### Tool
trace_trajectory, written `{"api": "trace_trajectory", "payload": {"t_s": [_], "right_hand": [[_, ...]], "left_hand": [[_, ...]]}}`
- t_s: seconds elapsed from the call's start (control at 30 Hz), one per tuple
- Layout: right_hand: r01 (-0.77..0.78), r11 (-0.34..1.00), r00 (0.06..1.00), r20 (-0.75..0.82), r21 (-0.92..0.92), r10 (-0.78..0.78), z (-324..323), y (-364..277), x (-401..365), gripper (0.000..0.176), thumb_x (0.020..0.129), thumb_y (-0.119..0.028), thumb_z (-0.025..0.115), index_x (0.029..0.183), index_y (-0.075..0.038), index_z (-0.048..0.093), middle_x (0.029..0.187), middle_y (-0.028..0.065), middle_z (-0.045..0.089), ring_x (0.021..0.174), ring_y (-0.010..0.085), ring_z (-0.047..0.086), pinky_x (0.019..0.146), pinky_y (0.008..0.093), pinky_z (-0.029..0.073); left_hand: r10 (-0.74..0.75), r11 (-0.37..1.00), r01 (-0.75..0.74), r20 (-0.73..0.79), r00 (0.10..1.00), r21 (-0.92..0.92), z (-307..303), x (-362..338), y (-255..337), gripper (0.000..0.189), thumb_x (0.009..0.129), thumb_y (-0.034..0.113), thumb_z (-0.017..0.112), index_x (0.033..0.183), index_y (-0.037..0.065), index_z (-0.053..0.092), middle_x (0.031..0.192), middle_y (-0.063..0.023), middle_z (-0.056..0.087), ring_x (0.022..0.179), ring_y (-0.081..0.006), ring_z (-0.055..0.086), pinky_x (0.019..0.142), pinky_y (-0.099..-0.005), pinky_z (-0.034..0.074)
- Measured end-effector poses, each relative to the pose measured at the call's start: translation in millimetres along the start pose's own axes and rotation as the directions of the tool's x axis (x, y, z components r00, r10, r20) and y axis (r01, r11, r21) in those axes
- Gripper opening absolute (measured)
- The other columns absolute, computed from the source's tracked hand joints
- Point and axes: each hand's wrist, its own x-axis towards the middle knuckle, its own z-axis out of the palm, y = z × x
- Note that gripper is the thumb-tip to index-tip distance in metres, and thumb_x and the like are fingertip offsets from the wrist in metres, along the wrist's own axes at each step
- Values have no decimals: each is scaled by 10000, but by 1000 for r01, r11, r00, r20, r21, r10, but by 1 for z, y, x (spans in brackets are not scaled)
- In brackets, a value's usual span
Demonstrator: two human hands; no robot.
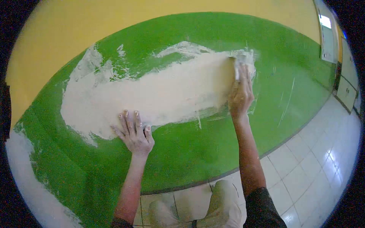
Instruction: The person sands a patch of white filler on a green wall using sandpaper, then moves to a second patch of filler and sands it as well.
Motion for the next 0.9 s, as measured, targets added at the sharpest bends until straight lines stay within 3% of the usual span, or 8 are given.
{"api": "trace_trajectory", "payload": {"t_s": [0.1, 0.13, 0.23, 0.33, 0.53, 0.7, 0.77, 0.9], "right_hand": [[-77, 991, 980, -190, -114, 54, 37, -65, -4, 428, 983, -38, 425, 1395, 0, 536, 1444, 200, 528, 1365, 350, 485, 1135, 437, 421], [110, 993, 966, -240, 38, -98, 54, -97, -6, 450, 965, 6, 405, 1397, 28, 526, 1461, 203, 509, 1366, 374, 478, 1151, 468, 393], [291, 941, 955, 1, 173, -295, 66, -163, -26, 482, 883, -1, 502, 1358, 49, 568, 1444, 230, 525, 1385, 366, 467, 1176, 482, 346], [480, 857, 855, 120, 188, -505, 51, -95, -14, 446, 881, -12, 547, 1320, 53, 591, 1405, 228, 562, 1374, 352, 484, 1163, 473, 370], [-112, 994, 980, -166, -3, 110, 22, -28, 1, 441, 957, -88, 536, 1380, 39, 536, 1441, 259, 505, 1370, 386, 469, 1179, 443, 356], [159, 983, 986, 32, 90, -163, 59, -133, -21, 463, 932, -64, 540, 1386, 27, 539, 1452, 244, 505, 1407, 360, 434, 1199, 474, 314], [548, 834, 828, 101, 71, -552, 60, -116, -15, 413, 944, -60, 559, 1352, 1, 569, 1473, 189, 500, 1405, 330, 440, 1206, 454, 312], [206, 963, 976, 28, 173, -214, 10, -30, 7, 423, 968, -46, 547, 1388, -1, 530, 1422, 196, 545, 1342, 323, 514, 1165, 448, 391]], "left_hand": [[-13, 1000, 13, 27, 1000, 4, -2, 0, 1, 571, 1029, 415, 363, 1529, 141, 403, 1612, -163, 301, 1516, -389, 199, 1182, -681, 31], [-7, 1000, 7, 28, 1000, -2, -1, -1, 3, 571, 1029, 415, 363, 1529, 141, 403, 1612, -163, 301, 1516, -389, 199, 1182, -681, 31], [-4, 1000, 3, 56, 998, 23, -2, -1, -1, 572, 1031, 416, 363, 1532, 142, 396, 1614, -162, 296, 1516, -388, 197, 1182, -682, 33], [5, 1000, -6, 30, 1000, 15, 0, 0, 0, 575, 1030, 414, 367, 1535, 141, 390, 1613, -162, 297, 1516, -386, 200, 1181, -684, 36], [-9, 1000, 9, 9, 1000, 12, -2, -1, 1, 571, 1031, 416, 375, 1524, 131, 410, 1613, -162, 299, 1515, -384, 205, 1181, -682, 43], [-15, 1000, 15, 30, 999, 15, -1, 0, 1, 571, 1033, 420, 370, 1520, 127, 416, 1610, -164, 307, 1514, -383, 207, 1183, -678, 35], [-8, 1000, 8, 31, 999, 14, 0, -2, 1, 570, 1033, 419, 367, 1521, 127, 415, 1612, -164, 302, 1515, -383, 206, 1183, -678, 33], [2, 1000, -2, 10, 1000, 11, 0, 0, 0, 566, 1039, 415, 348, 1522, 126, 412, 1614, -163, 297, 1514, -385, 206, 1183, -679, 31]]}}
